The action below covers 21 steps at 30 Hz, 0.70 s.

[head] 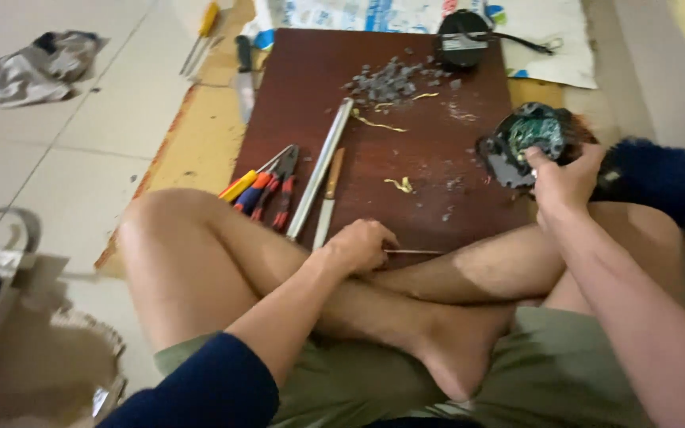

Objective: The person sits on the floor and uses a screwdriver to work on a small electronic device, then uses pliers to cut a small piece of wire.

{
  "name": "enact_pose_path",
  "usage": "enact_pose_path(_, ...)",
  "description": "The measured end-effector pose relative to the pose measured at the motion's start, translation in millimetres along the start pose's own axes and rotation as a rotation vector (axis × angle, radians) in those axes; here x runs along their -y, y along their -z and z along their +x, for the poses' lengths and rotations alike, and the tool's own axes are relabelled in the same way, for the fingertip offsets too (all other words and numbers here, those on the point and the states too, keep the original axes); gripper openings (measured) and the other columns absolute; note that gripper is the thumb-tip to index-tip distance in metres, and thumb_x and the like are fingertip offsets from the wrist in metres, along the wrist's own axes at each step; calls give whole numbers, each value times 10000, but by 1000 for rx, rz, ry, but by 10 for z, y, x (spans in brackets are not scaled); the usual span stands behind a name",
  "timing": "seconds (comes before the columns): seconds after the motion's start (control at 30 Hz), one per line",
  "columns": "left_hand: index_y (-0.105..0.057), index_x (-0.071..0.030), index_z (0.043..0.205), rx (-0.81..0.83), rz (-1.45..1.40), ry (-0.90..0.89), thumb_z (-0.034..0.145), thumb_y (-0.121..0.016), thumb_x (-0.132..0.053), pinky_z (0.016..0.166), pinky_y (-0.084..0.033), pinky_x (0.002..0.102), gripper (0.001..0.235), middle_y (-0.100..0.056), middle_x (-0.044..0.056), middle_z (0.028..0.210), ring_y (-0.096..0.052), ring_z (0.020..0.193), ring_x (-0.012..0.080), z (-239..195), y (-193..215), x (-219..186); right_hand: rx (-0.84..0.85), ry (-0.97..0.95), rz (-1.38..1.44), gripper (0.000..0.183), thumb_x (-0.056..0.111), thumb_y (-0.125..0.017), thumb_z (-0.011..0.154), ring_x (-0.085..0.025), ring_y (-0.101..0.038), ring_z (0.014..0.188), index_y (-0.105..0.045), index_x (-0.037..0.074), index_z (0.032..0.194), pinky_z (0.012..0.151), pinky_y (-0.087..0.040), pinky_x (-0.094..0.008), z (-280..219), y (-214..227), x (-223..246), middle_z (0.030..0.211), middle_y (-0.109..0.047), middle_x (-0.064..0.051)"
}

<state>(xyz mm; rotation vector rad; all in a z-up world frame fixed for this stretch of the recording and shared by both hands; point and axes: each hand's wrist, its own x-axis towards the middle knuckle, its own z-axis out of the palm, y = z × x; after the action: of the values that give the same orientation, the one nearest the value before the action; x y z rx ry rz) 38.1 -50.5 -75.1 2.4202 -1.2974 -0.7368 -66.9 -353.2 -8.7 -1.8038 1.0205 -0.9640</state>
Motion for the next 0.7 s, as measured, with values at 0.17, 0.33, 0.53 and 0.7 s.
enact_pose_path(0.17,-807,-390,1166,-276,90,94,909,-641,-178,930,-616,420,373,-669,28,1160,-728,1068,321,329,111,47,-36,-291,312,491,154,-860,853,-267,-717,955,-546,123,1230,626,-668,-462,16,178,-78,1150,-642,-106)
enact_pose_path(0.33,-813,-290,1039,-579,182,119,875,-759,-271,824,-666,410,173,-633,33,1013,-716,953,298,777,-209,478,-55,-393,459,646,168,-872,916,-418,-675,1148,-402,88,1352,736,-687,-649,-110,248,92,1336,-496,-174)
enact_pose_path(0.53,-800,-306,1066,-361,318,-118,936,-692,-321,870,-626,395,170,-660,-29,1036,-680,1050,226,535,0,-251,12,-438,546,593,155,-793,959,-458,-613,1202,-406,10,1385,829,-611,-735,-195,366,322,1335,-475,-208)
enact_pose_path(0.7,-811,-321,1120,-442,204,237,930,-728,-295,842,-664,442,209,-682,51,1054,-727,977,317,1218,91,165,127,-510,546,585,199,-759,973,-422,-628,1194,-387,37,1394,828,-617,-713,-152,422,231,1319,-450,-167)
